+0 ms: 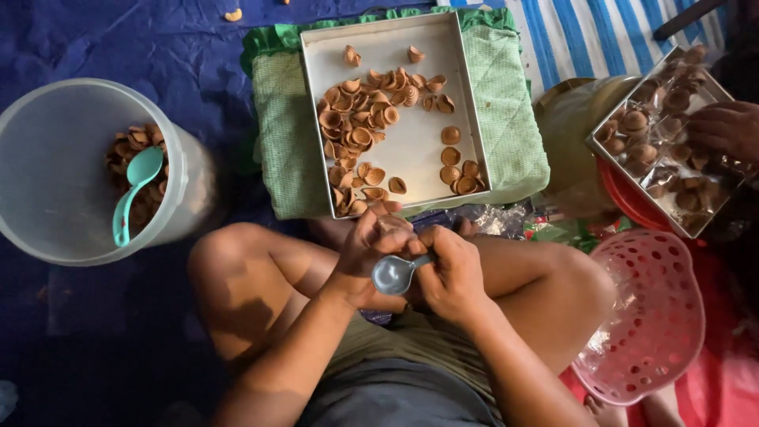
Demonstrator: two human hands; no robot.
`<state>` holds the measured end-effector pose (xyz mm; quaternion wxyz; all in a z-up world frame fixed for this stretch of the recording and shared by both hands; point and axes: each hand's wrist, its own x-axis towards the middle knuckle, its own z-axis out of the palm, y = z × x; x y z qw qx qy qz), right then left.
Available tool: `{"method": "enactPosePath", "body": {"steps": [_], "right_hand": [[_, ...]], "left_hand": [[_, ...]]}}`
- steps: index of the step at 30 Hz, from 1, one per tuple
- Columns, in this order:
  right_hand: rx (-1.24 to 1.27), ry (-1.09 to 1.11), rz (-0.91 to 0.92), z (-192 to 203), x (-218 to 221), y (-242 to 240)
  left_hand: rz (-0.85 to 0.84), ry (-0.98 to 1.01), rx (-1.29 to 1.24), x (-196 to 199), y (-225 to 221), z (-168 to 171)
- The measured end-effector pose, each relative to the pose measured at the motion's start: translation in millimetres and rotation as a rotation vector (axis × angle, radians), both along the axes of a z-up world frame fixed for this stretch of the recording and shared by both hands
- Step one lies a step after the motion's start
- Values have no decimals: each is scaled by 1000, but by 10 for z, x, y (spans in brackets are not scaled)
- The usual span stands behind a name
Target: Filling small pastry shells with a dark paste using a spoon and packaging them into plastic bags.
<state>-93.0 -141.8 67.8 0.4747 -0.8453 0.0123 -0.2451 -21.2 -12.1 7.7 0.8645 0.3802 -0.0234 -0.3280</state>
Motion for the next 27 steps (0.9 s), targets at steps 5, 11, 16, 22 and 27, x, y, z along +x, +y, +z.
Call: {"method": "enactPosePath", "body": {"steps": [5, 11, 16, 22, 27], "right_hand": [[9, -44, 29, -138, -64, -58], [151, 76, 5, -285, -222, -179], [371, 69, -32, -672, -350, -630], [226, 33, -284, -354, -340, -1230], [-28, 168, -544, -569, -447, -2309]], "left_hand": [[-60, -29, 90, -41, -36, -227], [-41, 40, 230, -143, -146, -157], [-98, 55, 321, -225, -189, -363], [-213, -69, 293, -245, -122, -640], [-593, -83, 522, -212, 131, -855]]}}
